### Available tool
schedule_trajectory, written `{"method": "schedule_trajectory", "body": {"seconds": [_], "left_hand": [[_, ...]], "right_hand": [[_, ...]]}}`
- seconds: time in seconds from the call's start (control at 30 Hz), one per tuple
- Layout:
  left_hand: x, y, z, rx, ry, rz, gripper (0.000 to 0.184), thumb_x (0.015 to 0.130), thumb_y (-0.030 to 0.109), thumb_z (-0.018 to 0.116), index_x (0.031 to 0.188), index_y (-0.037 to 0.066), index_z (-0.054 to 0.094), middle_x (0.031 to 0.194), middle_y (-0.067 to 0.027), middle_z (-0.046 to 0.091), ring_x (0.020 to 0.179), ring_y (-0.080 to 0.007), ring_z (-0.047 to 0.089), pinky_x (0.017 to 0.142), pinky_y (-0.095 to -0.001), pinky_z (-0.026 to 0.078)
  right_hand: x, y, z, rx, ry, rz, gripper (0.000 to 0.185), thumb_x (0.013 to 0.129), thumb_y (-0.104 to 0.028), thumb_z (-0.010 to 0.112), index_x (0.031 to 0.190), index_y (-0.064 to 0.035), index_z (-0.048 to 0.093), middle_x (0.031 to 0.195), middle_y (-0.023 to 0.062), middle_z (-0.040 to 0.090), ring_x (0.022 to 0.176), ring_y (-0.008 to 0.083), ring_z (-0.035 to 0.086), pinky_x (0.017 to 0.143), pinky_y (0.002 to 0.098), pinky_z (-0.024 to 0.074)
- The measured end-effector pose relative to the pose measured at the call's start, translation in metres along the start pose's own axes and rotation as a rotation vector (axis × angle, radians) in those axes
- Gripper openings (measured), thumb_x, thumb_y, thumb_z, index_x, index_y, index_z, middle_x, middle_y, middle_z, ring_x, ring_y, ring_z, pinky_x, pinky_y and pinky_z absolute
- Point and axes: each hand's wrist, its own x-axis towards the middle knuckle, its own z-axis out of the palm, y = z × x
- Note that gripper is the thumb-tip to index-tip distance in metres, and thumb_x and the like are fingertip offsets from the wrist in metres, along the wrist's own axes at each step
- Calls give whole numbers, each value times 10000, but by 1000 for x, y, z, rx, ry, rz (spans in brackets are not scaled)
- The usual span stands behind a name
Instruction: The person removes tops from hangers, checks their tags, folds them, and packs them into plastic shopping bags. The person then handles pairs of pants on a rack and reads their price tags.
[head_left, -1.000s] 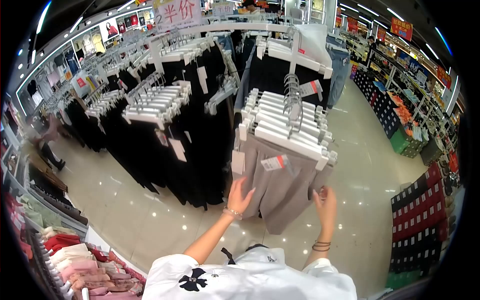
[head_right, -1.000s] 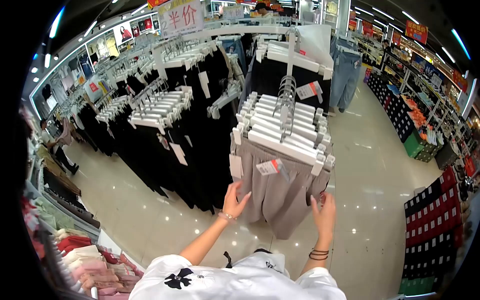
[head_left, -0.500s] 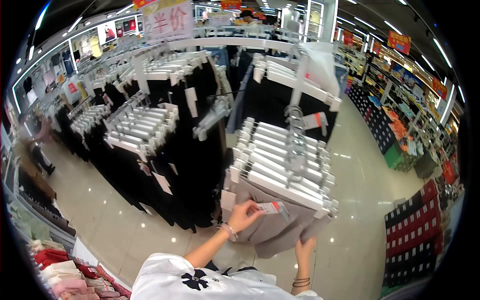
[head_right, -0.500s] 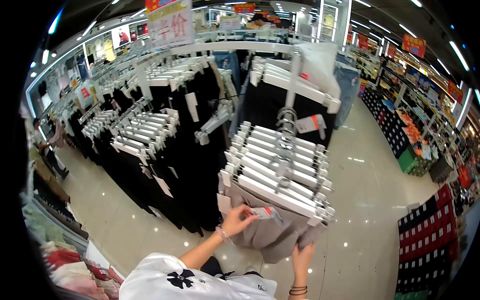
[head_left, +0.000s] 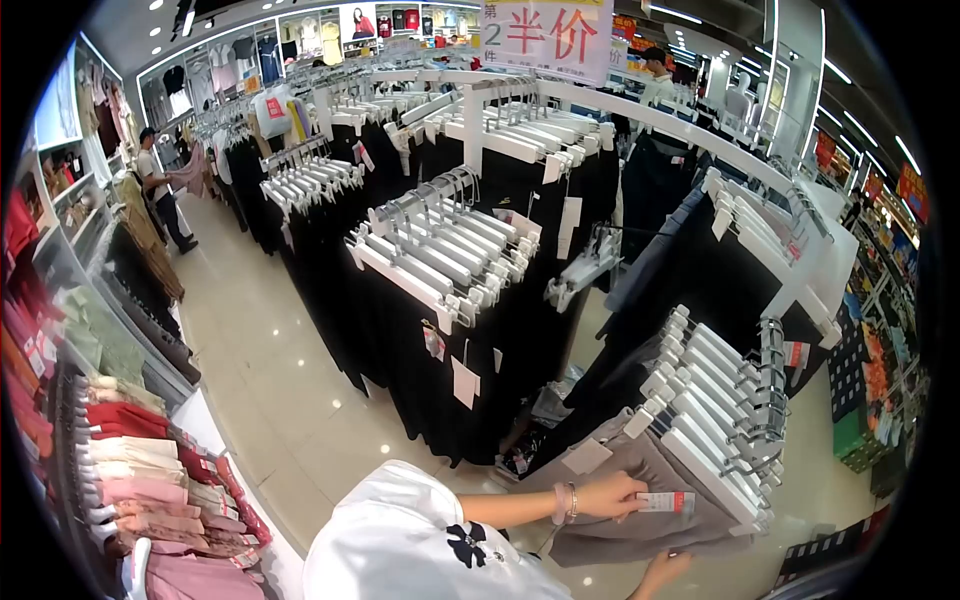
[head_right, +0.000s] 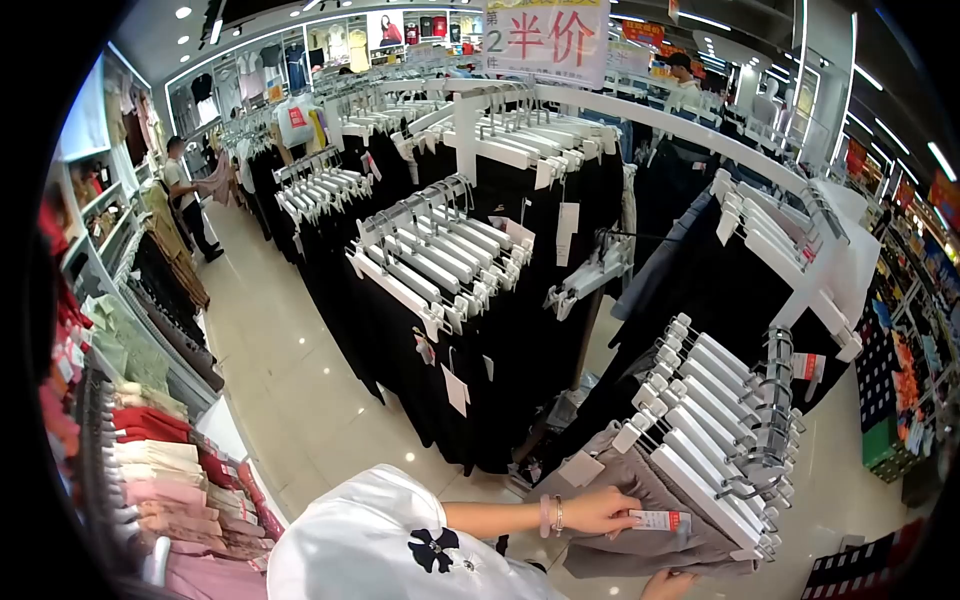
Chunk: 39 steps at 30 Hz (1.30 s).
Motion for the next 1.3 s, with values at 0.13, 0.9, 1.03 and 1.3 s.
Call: {"method": "schedule_trajectory", "body": {"seconds": [0.13, 0.9, 1.03, 1.3], "left_hand": [[2, 0, 16, 57, -6, 5, 316, 897, 242, 465, 701, 21, 579, 474, -72, 553, 460, -215, 573, 502, -311, 441], [-21, -23, -13, 392, 934, -78, 743, 663, 220, 773, 1223, -9, 341, 1120, -216, 516, 986, -253, 546, 807, -326, 449], [-29, -15, 11, 401, 1015, -57, 468, 701, 167, 732, 1051, -20, 483, 866, -161, 620, 811, -222, 625, 700, -299, 474], [-67, 12, -14, 470, 725, -202, 249, 706, 128, 707, 862, -22, 584, 688, -120, 630, 588, -178, 604, 583, -270, 467]], "right_hand": [[0, -60, -42, 154, -93, 149, 329, 724, -58, 604, 1002, 86, 502, 920, 237, 510, 867, 375, 486, 776, 439, 383], [58, -54, -80, 467, 23, -124, 332, 740, -7, 551, 1057, 70, 494, 993, 233, 530, 914, 388, 511, 814, 410, 397], [55, -54, -88, 506, 7, -187, 296, 716, 7, 531, 1006, 63, 522, 935, 219, 542, 873, 369, 518, 799, 395, 402], [40, -49, -103, 590, 67, -159, 222, 695, 8, 494, 909, 62, 504, 739, 186, 530, 666, 342, 505, 630, 386, 409]]}}
